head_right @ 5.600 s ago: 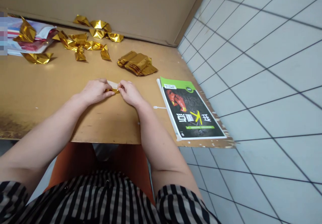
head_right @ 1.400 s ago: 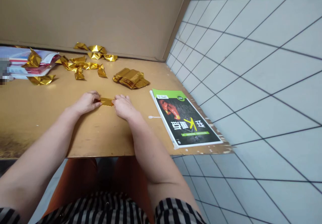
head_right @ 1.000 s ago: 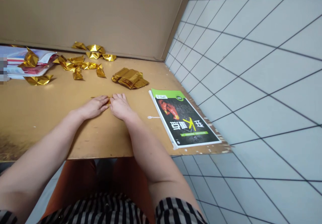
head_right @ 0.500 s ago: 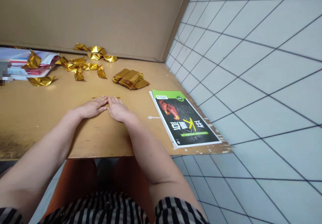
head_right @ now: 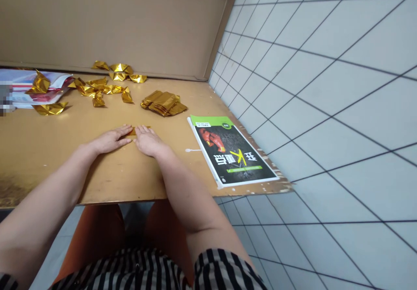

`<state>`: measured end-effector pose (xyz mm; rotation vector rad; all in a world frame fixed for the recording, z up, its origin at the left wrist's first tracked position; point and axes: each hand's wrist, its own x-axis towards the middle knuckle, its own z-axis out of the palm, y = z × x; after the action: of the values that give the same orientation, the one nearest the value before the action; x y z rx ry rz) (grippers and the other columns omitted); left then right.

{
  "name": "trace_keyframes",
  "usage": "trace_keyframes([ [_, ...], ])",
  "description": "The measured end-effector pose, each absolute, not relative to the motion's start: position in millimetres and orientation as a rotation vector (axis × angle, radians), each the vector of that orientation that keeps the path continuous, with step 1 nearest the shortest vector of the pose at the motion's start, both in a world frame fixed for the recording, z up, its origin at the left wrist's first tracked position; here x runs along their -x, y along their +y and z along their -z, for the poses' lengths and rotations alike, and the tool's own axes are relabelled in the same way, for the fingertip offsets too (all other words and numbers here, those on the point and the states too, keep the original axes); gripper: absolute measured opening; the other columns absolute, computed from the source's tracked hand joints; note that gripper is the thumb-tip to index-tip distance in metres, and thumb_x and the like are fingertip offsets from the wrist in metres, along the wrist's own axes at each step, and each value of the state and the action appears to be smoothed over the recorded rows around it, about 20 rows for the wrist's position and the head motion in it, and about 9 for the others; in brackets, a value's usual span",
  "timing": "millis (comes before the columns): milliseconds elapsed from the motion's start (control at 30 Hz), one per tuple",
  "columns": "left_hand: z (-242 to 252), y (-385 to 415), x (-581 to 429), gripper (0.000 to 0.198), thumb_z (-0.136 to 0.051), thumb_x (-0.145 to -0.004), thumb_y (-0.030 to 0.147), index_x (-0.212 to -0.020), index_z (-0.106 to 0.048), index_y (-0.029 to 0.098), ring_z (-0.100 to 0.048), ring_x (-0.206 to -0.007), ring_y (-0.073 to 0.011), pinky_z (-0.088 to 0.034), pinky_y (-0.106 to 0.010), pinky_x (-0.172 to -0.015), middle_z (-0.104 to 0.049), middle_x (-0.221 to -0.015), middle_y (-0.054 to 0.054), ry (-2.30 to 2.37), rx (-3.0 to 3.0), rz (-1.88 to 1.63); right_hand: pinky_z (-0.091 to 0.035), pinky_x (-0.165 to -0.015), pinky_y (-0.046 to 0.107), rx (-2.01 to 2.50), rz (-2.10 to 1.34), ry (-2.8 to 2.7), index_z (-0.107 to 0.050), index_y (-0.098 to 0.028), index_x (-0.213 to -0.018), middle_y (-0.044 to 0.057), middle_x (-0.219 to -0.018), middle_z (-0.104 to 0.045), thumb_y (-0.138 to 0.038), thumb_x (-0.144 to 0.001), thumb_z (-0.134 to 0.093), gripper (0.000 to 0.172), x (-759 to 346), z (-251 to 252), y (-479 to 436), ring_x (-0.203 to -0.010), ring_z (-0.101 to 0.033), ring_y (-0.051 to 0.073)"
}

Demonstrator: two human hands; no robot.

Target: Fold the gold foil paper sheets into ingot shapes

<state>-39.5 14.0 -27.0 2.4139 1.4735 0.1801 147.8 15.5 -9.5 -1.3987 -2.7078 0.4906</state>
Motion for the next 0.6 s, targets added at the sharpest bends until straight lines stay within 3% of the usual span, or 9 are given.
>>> trace_keyframes([
  [200,28.8,12.8,43.7,0.069,-0.039,-0.090,0.055,-0.145,-0.043,0.013,-0.031,-0.145,-0.0228,-0.022,-0.040,-0.120,-0.035,-0.155,-0.012,1.474,-2.397,-0.254,-0.030,-0.116,0.045,1.431,-0.440,-2.665,-0.046,-0.015,-0.143,0.013,-0.153,-0.041,-0.029,-0.095,-0.040,0.050,-162.1,5.2,22.2,-0.143,-0.035,0.025],
  [433,27.7,6.2,51.8,0.062,-0.043,-0.089,0.052,-0.136,-0.055,0.014,-0.043,-0.138,-0.0241,-0.029,-0.038,-0.118,-0.049,-0.147,-0.011,1.590,-2.331,-0.393,-0.040,-0.105,0.040,1.405,-0.284,-2.666,-0.065,-0.020,-0.122,0.012,-0.130,-0.064,-0.027,-0.098,-0.037,0.038,-167.6,1.3,28.2,-0.124,-0.055,0.024],
  [600,16.2,9.4,53.2,0.047,-0.040,-0.091,0.048,-0.107,-0.073,0.019,-0.062,-0.117,-0.0259,-0.045,-0.037,-0.104,-0.068,-0.124,-0.009,1.689,-2.286,-0.444,-0.042,-0.094,0.034,1.506,-0.223,-2.609,-0.073,-0.019,-0.102,0.011,-0.111,-0.072,-0.029,-0.100,-0.039,0.036,-164.2,-3.3,29.2,-0.105,-0.064,0.022],
])
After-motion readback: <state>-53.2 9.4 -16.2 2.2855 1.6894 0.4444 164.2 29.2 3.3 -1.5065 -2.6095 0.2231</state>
